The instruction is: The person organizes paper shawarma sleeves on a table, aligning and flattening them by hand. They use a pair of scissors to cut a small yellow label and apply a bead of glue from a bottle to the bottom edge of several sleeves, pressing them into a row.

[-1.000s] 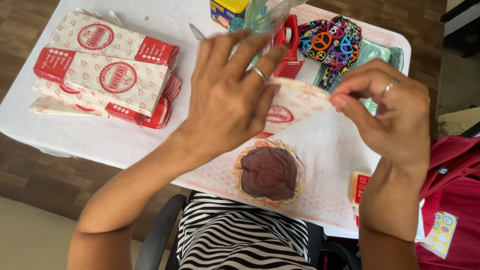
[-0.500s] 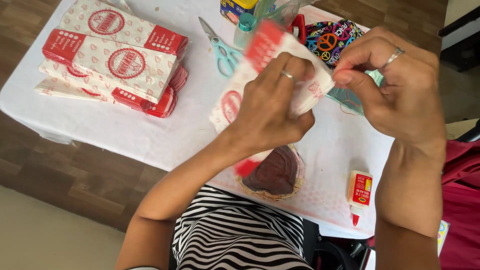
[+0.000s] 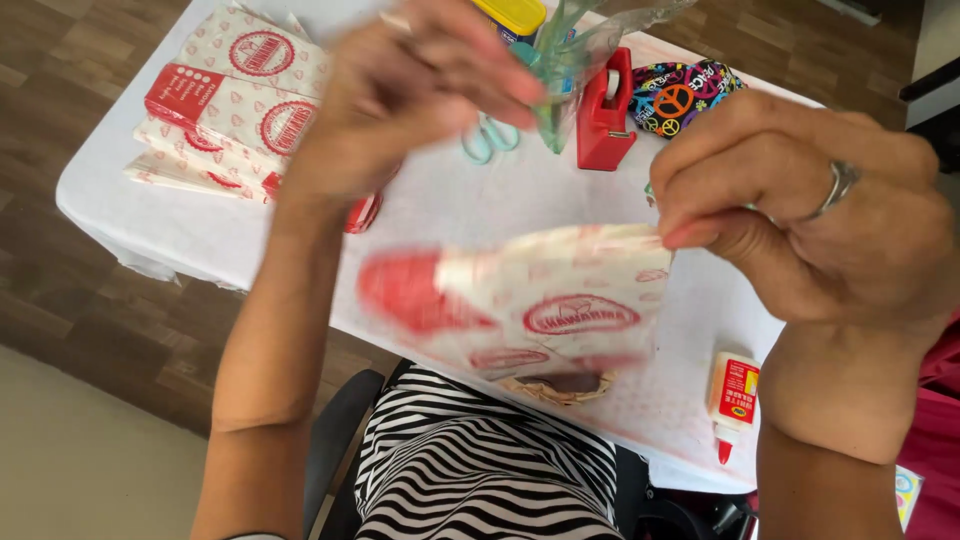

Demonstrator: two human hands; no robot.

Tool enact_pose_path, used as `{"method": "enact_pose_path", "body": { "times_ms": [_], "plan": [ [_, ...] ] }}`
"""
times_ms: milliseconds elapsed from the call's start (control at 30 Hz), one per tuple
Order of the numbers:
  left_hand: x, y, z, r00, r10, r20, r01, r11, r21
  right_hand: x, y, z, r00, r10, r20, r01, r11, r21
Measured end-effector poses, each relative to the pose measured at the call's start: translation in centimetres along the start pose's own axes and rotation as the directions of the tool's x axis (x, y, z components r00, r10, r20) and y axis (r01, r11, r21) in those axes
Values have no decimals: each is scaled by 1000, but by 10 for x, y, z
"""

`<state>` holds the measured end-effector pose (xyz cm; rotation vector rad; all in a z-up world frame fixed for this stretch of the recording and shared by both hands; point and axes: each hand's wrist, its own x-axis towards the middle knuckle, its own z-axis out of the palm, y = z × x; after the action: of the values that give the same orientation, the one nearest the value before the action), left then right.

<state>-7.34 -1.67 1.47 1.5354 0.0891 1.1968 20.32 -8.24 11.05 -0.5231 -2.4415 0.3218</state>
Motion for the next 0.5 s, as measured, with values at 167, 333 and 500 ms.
{"method": "enact_pose_path", "body": {
  "times_ms": [167, 333, 500],
  "plan": [
    [-24, 29, 11, 931, 234, -279, -146, 942, 303, 2, -5, -1, 998, 43, -50, -45, 998, -46],
    [-18, 5, 67, 979, -103, -176, 185, 812, 553, -3, 5, -6, 995, 90, -52, -94, 993, -76],
    [4, -54, 72, 995, -94, -45, 105, 903, 416, -10, 22, -4, 989, 112, -96, -131, 963, -234]
  ]
}}
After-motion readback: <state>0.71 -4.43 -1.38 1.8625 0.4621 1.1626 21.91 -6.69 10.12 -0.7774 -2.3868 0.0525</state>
